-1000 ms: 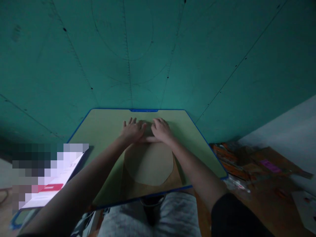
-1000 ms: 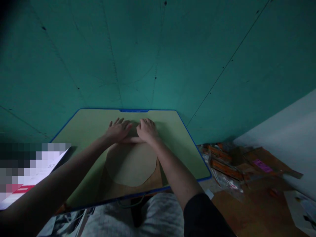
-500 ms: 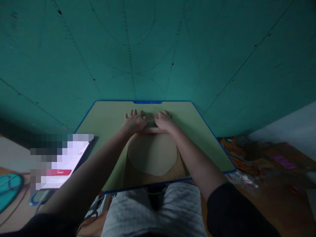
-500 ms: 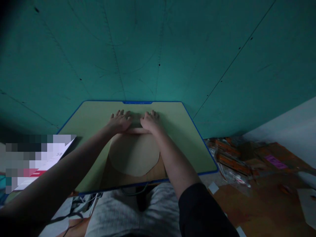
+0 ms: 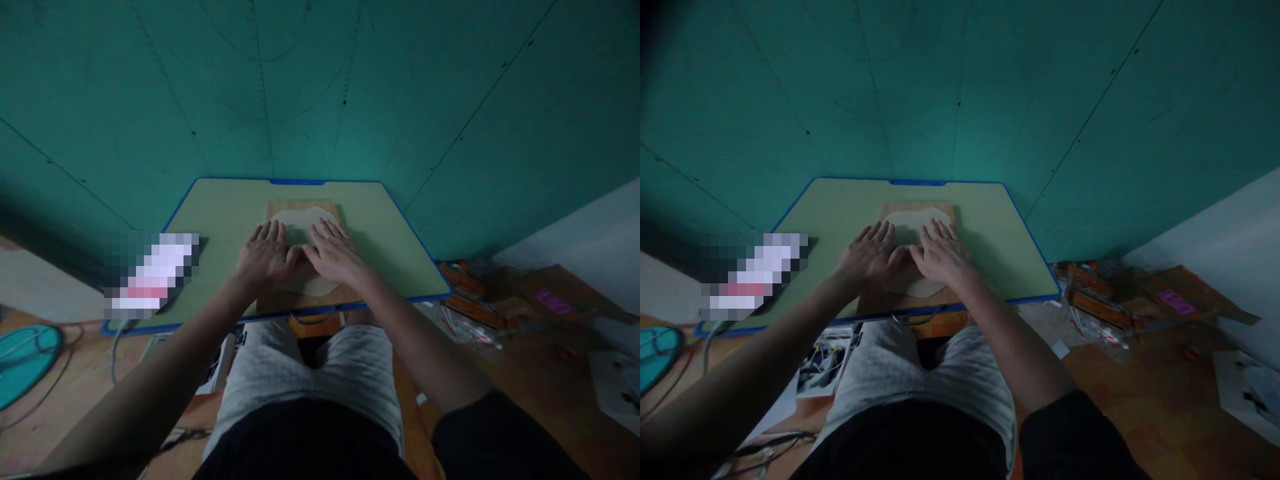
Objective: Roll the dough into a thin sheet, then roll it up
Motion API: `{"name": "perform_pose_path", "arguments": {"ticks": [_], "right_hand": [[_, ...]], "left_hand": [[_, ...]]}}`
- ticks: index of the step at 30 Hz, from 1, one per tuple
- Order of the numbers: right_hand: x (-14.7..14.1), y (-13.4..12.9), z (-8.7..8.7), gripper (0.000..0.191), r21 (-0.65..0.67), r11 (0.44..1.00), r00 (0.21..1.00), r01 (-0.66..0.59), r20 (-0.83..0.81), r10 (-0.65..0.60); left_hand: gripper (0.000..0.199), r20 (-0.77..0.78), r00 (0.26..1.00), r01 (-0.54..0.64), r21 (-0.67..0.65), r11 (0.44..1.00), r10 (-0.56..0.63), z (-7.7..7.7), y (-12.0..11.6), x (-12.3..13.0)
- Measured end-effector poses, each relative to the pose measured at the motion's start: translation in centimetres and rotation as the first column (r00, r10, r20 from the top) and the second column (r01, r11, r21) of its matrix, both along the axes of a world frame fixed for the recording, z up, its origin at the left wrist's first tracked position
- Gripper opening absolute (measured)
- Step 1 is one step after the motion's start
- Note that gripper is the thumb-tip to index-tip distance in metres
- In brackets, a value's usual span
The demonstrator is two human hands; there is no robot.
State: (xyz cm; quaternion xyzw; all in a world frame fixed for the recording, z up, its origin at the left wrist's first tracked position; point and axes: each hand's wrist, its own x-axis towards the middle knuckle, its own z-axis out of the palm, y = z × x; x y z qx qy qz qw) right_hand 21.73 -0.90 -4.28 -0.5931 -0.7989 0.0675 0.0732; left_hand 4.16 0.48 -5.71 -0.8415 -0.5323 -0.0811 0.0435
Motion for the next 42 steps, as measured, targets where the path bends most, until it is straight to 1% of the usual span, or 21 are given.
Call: {"name": "perform_pose_path", "arguments": {"ticks": [3,5,7,8,9,11,13,14,17,19,21,23,25,29,31,33,35,37,38,40,42], "right_hand": [[-0.1,-4.2,-0.5,0.067,0.085,0.995,0.998,-0.056,-0.001,0.057],[0.1,-6.3,-0.7,0.068,0.116,0.988,0.995,-0.103,-0.005,0.104],[0.5,-7.1,-0.6,0.066,0.115,0.982,0.988,-0.149,-0.010,0.151],[0.7,-6.8,-0.5,0.064,0.097,0.981,0.986,-0.165,-0.017,0.168],[1.0,-6.0,-0.3,0.062,0.069,0.982,0.984,-0.173,-0.027,0.176],[1.4,-3.5,0.0,0.059,0.006,0.988,0.987,-0.153,-0.050,0.153],[1.7,-0.2,0.3,0.057,-0.044,0.996,0.996,-0.071,-0.055,0.068],[1.7,1.6,0.5,0.055,-0.048,0.999,0.999,-0.015,-0.052,0.013],[1.9,5.8,0.6,0.050,-0.029,0.992,0.991,0.123,-0.045,-0.124],[2.0,7.3,0.5,0.048,-0.051,0.992,0.992,0.119,-0.026,-0.121],[2.1,7.6,0.2,0.047,-0.107,0.993,0.998,0.056,0.005,-0.056],[2.2,6.9,0.0,0.052,-0.121,0.993,1.000,0.013,0.028,-0.010],[2.3,5.1,-0.1,0.059,-0.091,0.996,0.999,-0.009,0.033,0.012],[2.4,-0.7,0.2,0.058,-0.018,0.990,0.991,-0.137,0.009,0.137],[2.5,-3.4,0.4,0.058,0.025,0.984,0.985,-0.175,0.012,0.175],[2.7,-4.9,0.6,0.060,0.042,0.973,0.973,-0.229,0.020,0.228],[3.0,-4.4,0.5,0.060,0.042,0.964,0.964,-0.263,0.032,0.262],[3.1,-2.4,0.4,0.059,0.046,0.971,0.971,-0.233,0.055,0.231],[3.1,-1.1,0.4,0.058,0.053,0.980,0.979,-0.194,0.068,0.190],[3.1,1.1,0.3,0.057,0.066,0.991,0.991,-0.114,0.077,0.109],[2.9,1.9,0.2,0.057,0.065,0.994,0.994,-0.090,0.068,0.085]], "left_hand": [[0.072,0.026,0.995,0.093,0.070,0.993,-0.095,-0.8,-3.4,-1.7],[0.071,0.034,0.987,0.152,0.103,0.983,-0.156,-1.1,-5.2,-2.8],[0.070,0.017,0.981,0.194,0.086,0.977,-0.196,-1.0,-5.8,-3.6],[0.069,0.000,0.979,0.205,0.057,0.977,-0.206,-0.8,-5.5,-3.8],[0.069,-0.020,0.977,0.211,0.018,0.977,-0.210,-0.5,-4.8,-3.8],[0.067,-0.060,0.977,0.202,-0.064,0.977,-0.206,0.1,-2.6,-3.3],[0.065,-0.083,0.980,0.172,-0.115,0.978,-0.182,0.7,0.1,-2.4],[0.065,-0.084,0.984,0.144,-0.126,0.982,-0.155,0.9,1.5,-1.9],[0.064,-0.052,0.998,0.015,-0.139,0.990,-0.023,1.3,4.7,-0.5],[0.063,-0.031,0.998,-0.050,-0.140,0.989,0.046,1.2,5.8,0.1],[0.063,-0.015,0.999,-0.048,-0.101,0.994,0.047,0.9,5.8,0.3],[0.065,0.004,1.000,-0.001,-0.047,0.999,0.001,0.6,4.9,0.1],[0.069,0.021,0.998,0.063,-0.012,0.998,-0.063,0.4,3.1,-0.3],[0.068,0.029,0.981,0.191,0.049,0.980,-0.192,0.1,-2.7,-1.8],[0.069,0.044,0.965,0.250,0.139,0.958,-0.258,0.0,-5.5,-2.6],[0.068,0.037,0.950,0.300,0.163,0.940,-0.310,-0.1,-6.7,-3.2],[0.067,0.016,0.936,0.344,0.152,0.926,-0.351,0.1,-6.1,-3.4],[0.065,0.000,0.932,0.359,0.127,0.925,-0.362,0.4,-3.7,-3.0],[0.064,0.005,0.942,0.332,0.108,0.937,-0.334,0.7,-2.3,-2.7],[0.058,0.038,0.974,0.220,0.104,0.970,-0.225,1.0,0.2,-2.0],[0.056,0.061,0.975,0.209,0.082,0.974,-0.215,1.2,1.4,-1.8]]}}
